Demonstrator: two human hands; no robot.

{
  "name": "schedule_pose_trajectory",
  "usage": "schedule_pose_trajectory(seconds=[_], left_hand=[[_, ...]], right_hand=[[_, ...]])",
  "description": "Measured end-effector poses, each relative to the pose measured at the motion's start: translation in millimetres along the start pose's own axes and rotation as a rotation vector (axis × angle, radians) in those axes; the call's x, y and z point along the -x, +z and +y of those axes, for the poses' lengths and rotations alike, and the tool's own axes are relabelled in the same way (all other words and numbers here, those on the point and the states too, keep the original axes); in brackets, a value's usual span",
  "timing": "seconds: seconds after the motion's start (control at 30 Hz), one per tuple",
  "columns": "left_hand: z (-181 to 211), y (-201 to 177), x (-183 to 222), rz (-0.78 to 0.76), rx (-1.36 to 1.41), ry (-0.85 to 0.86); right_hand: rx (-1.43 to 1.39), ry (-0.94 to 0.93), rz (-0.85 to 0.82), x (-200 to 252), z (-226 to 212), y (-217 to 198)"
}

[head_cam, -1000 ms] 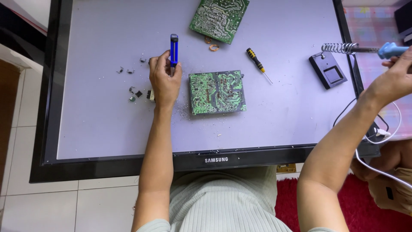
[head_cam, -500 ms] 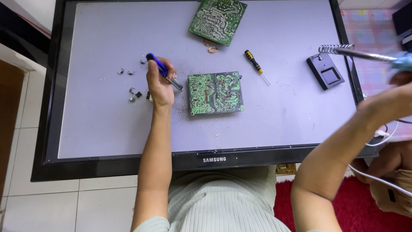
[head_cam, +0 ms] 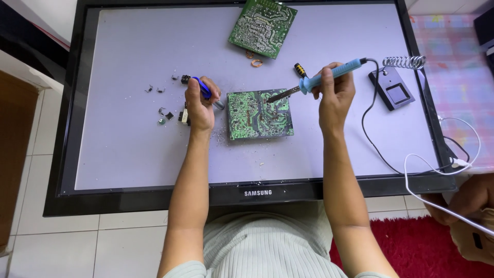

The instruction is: Desoldering components from a circuit board using a soldering iron and a manual desoldering pump.

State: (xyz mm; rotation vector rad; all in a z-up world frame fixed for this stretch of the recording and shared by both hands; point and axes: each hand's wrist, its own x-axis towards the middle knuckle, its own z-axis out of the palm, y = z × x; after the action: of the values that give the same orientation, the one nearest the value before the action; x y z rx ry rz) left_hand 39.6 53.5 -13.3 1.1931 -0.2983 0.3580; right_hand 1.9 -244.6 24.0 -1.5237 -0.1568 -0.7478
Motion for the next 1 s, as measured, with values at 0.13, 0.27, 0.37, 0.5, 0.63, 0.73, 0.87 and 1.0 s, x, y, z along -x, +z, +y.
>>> schedule_pose_trajectory(seconds=[0.13, 0.27, 0.37, 0.5, 0.63, 0.73, 0.87, 1.0], left_hand=[[-8.9, 0.9, 1.6, -0.03, -0.041, 0.025], [-2.5, 5.3, 3.4, -0.081, -0.057, 0.024], [0.5, 10.8, 4.1, -0.135, -0.108, 0.034], [14.2, 21.6, 3.1, -0.206, -0.174, 0.097], [23.7, 23.9, 3.4, -0.236, -0.255, 0.119], [28.6, 26.3, 3.4, -0.212, -0.258, 0.055], [26.5, 17.4, 2.9, -0.18, -0.265, 0.075], [24.9, 11.4, 2.0, -0.144, -0.295, 0.084]], right_hand=[[-0.027, 0.085, 0.016, 3.4, 19.7, -4.3], [-0.07, 0.145, 0.078, 1.4, 34.0, -12.2], [-0.083, 0.171, 0.085, 1.4, 38.5, -11.4], [-0.081, 0.163, 0.044, 4.3, 32.9, -5.0], [-0.086, 0.134, -0.005, 6.7, 21.8, -6.3], [-0.098, 0.137, -0.022, 8.2, 31.7, -12.4], [-0.111, 0.14, -0.02, 9.4, 31.8, -3.3], [-0.093, 0.153, -0.087, 9.3, 31.2, 7.2]])
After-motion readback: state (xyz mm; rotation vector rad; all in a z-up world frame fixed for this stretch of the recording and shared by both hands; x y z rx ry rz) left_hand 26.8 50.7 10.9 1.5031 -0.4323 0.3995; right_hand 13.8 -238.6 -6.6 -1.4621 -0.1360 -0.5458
